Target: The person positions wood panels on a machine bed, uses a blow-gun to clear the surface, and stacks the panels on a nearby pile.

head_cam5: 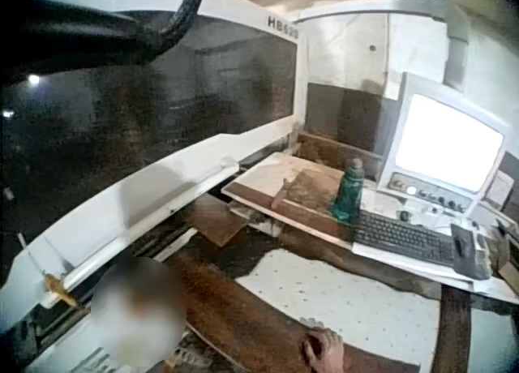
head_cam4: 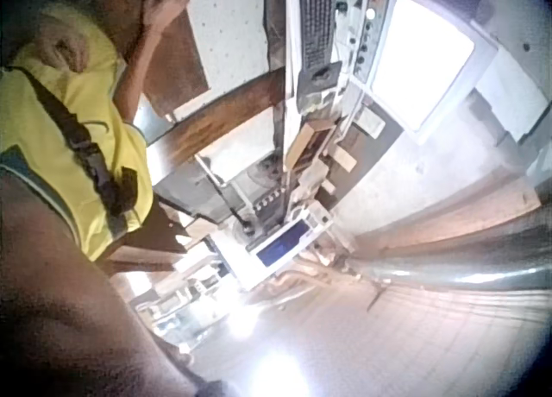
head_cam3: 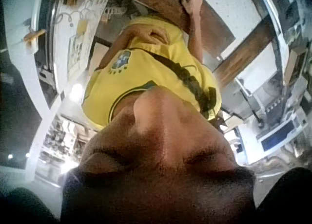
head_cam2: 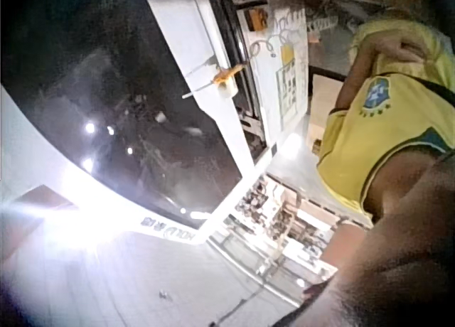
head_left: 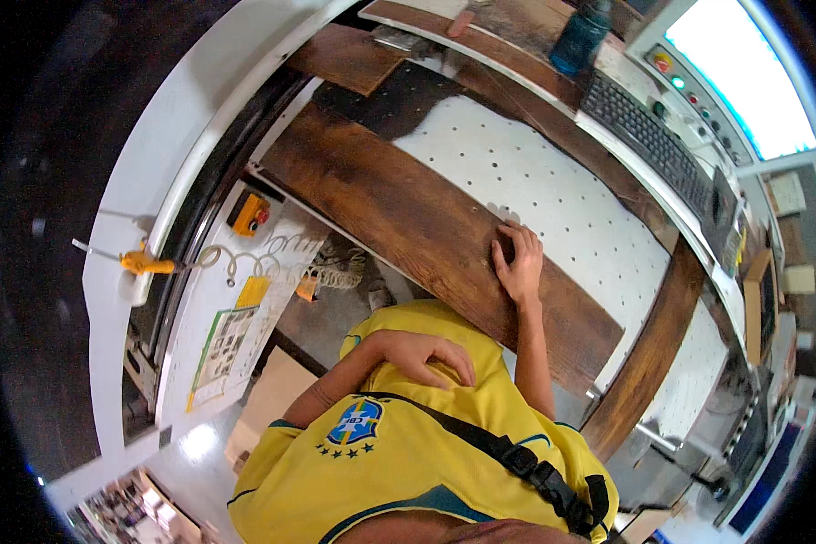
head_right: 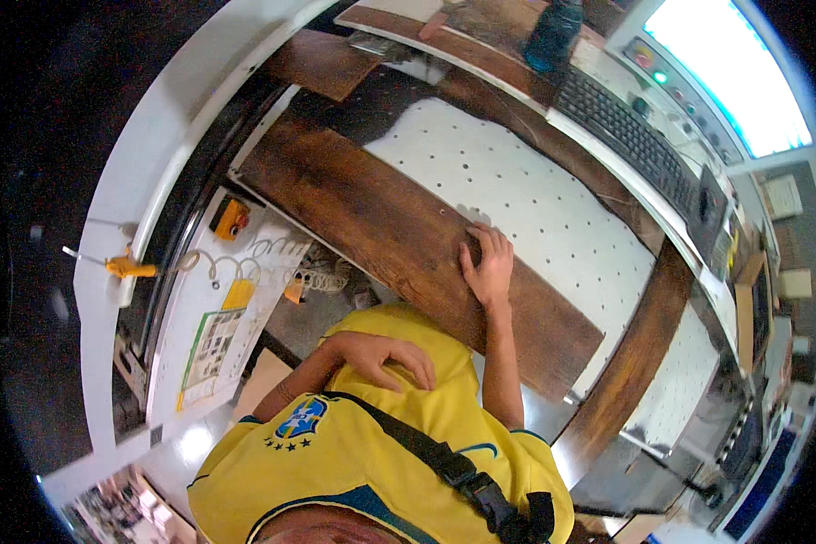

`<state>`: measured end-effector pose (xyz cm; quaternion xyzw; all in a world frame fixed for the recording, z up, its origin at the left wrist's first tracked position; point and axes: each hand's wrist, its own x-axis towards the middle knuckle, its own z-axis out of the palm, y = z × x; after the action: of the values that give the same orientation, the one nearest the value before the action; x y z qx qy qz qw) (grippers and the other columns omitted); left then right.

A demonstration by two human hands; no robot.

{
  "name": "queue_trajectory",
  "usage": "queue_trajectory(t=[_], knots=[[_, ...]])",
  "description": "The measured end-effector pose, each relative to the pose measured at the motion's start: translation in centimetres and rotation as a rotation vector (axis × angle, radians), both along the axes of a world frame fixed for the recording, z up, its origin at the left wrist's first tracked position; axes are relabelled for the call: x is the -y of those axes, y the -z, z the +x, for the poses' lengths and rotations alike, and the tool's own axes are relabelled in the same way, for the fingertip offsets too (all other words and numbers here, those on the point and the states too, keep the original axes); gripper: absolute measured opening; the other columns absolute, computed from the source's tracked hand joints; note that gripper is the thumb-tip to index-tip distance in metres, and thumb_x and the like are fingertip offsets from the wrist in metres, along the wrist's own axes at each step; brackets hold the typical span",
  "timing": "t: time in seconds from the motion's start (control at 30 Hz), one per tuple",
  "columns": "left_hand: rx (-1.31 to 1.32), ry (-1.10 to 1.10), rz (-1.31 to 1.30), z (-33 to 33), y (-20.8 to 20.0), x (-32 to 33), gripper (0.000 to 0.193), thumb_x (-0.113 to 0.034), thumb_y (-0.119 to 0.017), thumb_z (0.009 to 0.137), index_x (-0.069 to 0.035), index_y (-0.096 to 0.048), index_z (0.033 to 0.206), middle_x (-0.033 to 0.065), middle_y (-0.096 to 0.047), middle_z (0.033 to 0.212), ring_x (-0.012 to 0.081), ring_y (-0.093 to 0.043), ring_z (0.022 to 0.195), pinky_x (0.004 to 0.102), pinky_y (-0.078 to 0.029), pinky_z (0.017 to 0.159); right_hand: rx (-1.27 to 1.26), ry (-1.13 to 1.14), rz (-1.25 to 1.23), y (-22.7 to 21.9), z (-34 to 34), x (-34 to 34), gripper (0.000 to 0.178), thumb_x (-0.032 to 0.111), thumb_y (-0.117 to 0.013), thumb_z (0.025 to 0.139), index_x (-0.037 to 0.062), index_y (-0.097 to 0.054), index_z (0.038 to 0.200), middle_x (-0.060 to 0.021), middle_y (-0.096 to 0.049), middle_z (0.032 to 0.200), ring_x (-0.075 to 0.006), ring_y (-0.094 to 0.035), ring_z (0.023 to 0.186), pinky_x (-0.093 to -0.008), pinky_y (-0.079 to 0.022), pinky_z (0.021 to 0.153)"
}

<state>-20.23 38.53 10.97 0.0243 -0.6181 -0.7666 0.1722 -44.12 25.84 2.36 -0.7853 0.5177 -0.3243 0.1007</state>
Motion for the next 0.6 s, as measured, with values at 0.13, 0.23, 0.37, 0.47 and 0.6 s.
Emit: queue_trajectory(t=[0.13,0.23,0.37,0.47,0.6], knots=[[0.036,-0.103,0.028,-1.7,-1.2,-0.4,0.024,-0.017,-0.075,0.096,-0.001,-0.071,0.113,0.0128,-0.070,0.122,0.0295,-0.062,0.120,0.0428,-0.046,0.105,-0.057,-0.146,0.034,-0.9,1.4,2.1,0.040,0.024,-0.076,0.090,0.0085,-0.065,0.125,-0.0134,-0.061,0.137,-0.0368,-0.054,0.128,-0.0498,-0.041,0.107],[0.233,-0.238,0.179,-3.4,-0.5,-2.5,0.026,-0.022,-0.074,0.097,-0.003,-0.072,0.115,0.0079,-0.073,0.111,0.0243,-0.067,0.107,0.0390,-0.050,0.096,-0.052,-0.238,0.053,-0.5,3.6,3.9,0.042,0.024,-0.076,0.091,0.0084,-0.065,0.128,-0.0149,-0.059,0.141,-0.0379,-0.053,0.130,-0.0509,-0.039,0.110],[0.681,-0.643,0.188,-6.4,-0.3,-5.3,0.032,-0.032,-0.075,0.097,-0.003,-0.072,0.110,0.0096,-0.076,0.100,0.0253,-0.072,0.097,0.0385,-0.054,0.085,0.048,-0.419,0.176,-0.4,5.4,6.9,0.039,0.022,-0.073,0.093,0.0054,-0.067,0.128,-0.0203,-0.065,0.132,-0.0402,-0.057,0.126,-0.0513,-0.042,0.109],[0.879,-0.790,0.034,-8.2,1.5,-6.7,0.036,-0.036,-0.071,0.099,-0.004,-0.073,0.116,0.0115,-0.077,0.101,0.0268,-0.072,0.098,0.0419,-0.055,0.082,0.089,-0.506,0.063,1.7,4.0,9.5,0.036,0.023,-0.071,0.095,0.0005,-0.069,0.124,-0.0212,-0.070,0.125,-0.0401,-0.064,0.117,-0.0507,-0.049,0.103],[0.699,-0.689,0.174,-9.0,1.8,-6.8,0.039,-0.033,-0.071,0.100,-0.002,-0.070,0.124,0.0152,-0.075,0.116,0.0270,-0.070,0.108,0.0411,-0.054,0.090,0.067,-0.513,-0.019,2.9,1.5,10.4,0.032,0.024,-0.066,0.102,0.0018,-0.070,0.124,-0.0186,-0.070,0.124,-0.0384,-0.066,0.114,-0.0503,-0.052,0.099]])
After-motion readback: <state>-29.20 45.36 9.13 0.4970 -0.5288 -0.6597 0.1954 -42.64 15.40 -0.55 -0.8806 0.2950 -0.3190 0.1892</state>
